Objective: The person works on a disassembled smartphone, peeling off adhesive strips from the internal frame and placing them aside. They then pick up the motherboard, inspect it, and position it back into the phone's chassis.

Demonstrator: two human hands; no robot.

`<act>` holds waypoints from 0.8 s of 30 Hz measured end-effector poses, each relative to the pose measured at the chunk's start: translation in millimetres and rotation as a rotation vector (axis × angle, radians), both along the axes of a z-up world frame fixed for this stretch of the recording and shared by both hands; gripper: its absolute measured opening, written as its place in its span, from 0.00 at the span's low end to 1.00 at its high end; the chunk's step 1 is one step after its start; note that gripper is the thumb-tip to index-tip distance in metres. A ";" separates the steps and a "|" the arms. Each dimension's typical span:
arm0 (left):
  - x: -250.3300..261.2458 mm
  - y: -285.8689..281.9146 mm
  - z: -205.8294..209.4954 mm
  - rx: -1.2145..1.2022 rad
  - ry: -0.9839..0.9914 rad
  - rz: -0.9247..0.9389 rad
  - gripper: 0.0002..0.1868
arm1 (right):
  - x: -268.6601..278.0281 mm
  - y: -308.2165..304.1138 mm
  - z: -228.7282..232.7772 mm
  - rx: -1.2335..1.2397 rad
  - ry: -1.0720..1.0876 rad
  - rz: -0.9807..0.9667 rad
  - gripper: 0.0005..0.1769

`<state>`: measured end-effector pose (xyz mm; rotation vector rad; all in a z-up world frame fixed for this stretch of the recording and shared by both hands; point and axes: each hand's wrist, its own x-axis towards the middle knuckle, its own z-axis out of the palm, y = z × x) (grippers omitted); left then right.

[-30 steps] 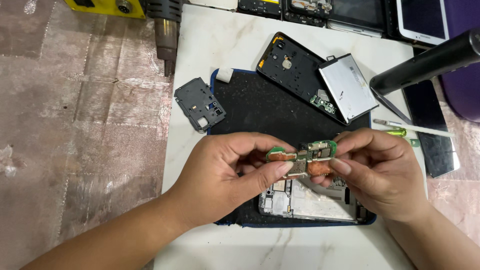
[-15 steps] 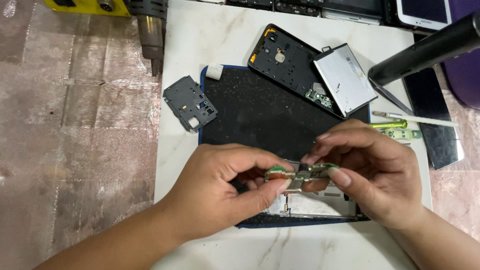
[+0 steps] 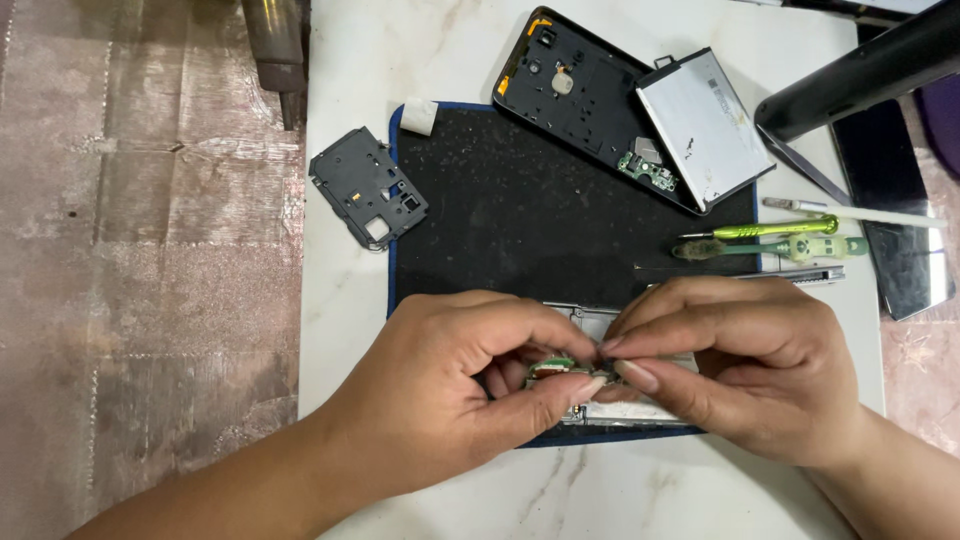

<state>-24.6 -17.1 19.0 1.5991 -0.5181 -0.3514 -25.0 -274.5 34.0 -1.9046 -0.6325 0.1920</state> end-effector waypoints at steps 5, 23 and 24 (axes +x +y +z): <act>-2.5 0.0 -0.2 -0.044 0.033 -0.024 0.06 | 0.6 2.8 0.5 0.075 0.020 0.051 0.08; -3.1 2.5 -0.2 -0.023 0.037 -0.085 0.04 | 7.4 -0.1 1.1 0.084 0.208 0.144 0.05; -3.3 2.4 -0.4 -0.027 0.048 -0.093 0.04 | 7.3 0.1 1.0 0.084 0.211 0.142 0.05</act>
